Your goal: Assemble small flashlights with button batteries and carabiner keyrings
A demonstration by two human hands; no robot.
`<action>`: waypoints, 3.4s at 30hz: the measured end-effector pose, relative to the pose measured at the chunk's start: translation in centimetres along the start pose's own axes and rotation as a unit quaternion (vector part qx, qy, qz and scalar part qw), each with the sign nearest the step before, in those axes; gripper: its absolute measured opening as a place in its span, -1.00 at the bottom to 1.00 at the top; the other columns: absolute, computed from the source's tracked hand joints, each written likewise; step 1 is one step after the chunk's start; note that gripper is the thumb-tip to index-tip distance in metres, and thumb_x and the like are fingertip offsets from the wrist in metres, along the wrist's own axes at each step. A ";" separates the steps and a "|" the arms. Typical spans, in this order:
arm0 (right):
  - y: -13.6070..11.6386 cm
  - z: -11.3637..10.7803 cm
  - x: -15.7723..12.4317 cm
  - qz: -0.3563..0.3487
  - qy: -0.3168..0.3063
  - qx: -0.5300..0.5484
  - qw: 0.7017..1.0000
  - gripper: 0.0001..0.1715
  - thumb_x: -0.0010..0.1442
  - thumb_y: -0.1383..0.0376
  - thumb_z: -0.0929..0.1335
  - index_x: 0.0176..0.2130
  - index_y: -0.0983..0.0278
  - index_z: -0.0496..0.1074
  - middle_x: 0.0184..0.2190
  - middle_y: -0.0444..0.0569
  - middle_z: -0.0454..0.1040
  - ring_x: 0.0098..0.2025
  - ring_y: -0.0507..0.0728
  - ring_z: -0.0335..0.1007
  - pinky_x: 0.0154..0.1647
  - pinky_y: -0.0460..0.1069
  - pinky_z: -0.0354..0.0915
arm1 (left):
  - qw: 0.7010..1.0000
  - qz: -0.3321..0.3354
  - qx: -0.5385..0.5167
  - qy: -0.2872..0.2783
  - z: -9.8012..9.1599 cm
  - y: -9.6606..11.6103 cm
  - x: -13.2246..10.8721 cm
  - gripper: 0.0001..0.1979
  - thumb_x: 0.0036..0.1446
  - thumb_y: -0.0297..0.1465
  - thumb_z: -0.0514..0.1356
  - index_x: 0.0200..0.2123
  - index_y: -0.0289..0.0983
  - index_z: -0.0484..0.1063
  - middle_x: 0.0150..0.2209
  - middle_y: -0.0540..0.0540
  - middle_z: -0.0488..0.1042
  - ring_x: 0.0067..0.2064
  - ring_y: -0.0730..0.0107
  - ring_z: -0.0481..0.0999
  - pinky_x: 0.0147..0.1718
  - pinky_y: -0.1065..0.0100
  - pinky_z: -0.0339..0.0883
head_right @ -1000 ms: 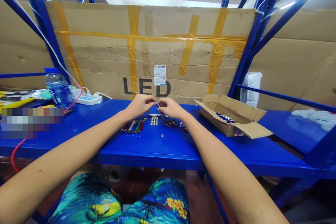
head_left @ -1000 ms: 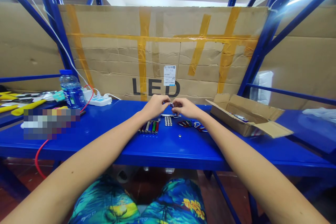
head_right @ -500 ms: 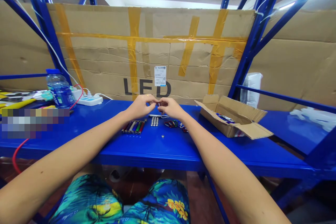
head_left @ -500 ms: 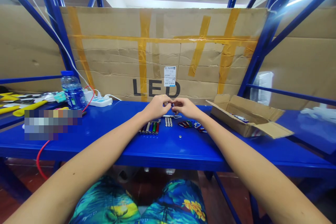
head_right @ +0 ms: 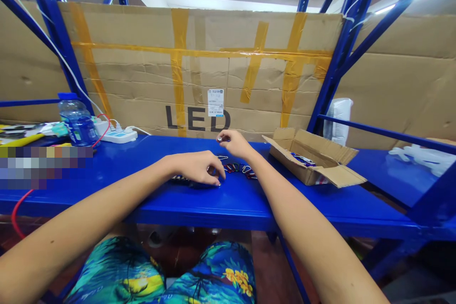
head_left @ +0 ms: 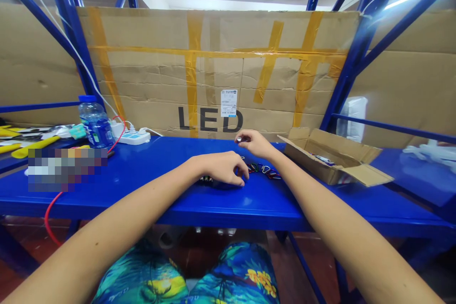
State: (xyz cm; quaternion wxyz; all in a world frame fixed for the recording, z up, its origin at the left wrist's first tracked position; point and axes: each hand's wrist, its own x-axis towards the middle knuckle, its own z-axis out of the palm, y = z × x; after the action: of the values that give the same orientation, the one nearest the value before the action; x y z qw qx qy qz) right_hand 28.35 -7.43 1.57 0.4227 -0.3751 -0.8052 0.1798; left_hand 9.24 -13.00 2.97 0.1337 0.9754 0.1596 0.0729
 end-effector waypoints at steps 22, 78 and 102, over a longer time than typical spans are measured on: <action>-0.4 0.8 -0.1 0.010 -0.059 0.039 0.997 -0.85 -0.04 0.39 0.37 -0.35 0.32 0.46 -0.41 -0.07 0.51 -0.32 0.09 0.40 -0.21 0.02 0.29 | 0.928 -0.073 0.029 0.364 -1.1 -4.5 -0.1 -0.89 0.14 -0.43 0.17 -0.30 -0.32 0.49 -0.43 -0.04 0.51 -0.42 0.48 0.40 -0.40 0.41 0.25; -5.0 3.4 1.6 -0.022 -0.169 -0.221 0.960 -0.75 0.06 0.48 0.34 -0.30 0.30 0.60 -0.33 -0.02 0.60 -0.30 0.08 0.45 -0.30 -0.11 0.22 | 0.867 -0.170 -0.028 0.468 -1.3 -8.7 -3.5 -0.89 0.06 -0.42 0.15 -0.31 -0.27 0.44 -0.39 -0.03 0.56 -0.37 0.36 0.54 -0.30 0.35 0.40; -2.0 3.8 3.2 -0.008 0.124 0.041 0.991 -0.79 0.00 0.26 0.34 -0.43 0.35 0.51 -0.55 -0.06 0.49 -0.45 0.06 0.36 -0.39 -0.06 0.27 | 0.896 -0.098 -0.115 0.417 -0.4 -9.0 -2.0 -0.79 0.18 -0.36 0.14 -0.13 -0.28 0.43 -0.26 -0.09 0.51 -0.38 0.44 0.45 -0.34 0.36 0.37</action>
State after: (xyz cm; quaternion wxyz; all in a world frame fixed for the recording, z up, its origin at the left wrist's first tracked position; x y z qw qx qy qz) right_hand 23.22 -6.17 2.33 0.5355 -0.3708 -0.7414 0.1614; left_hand 4.68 -5.33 0.60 0.1727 0.8126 0.2864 0.4773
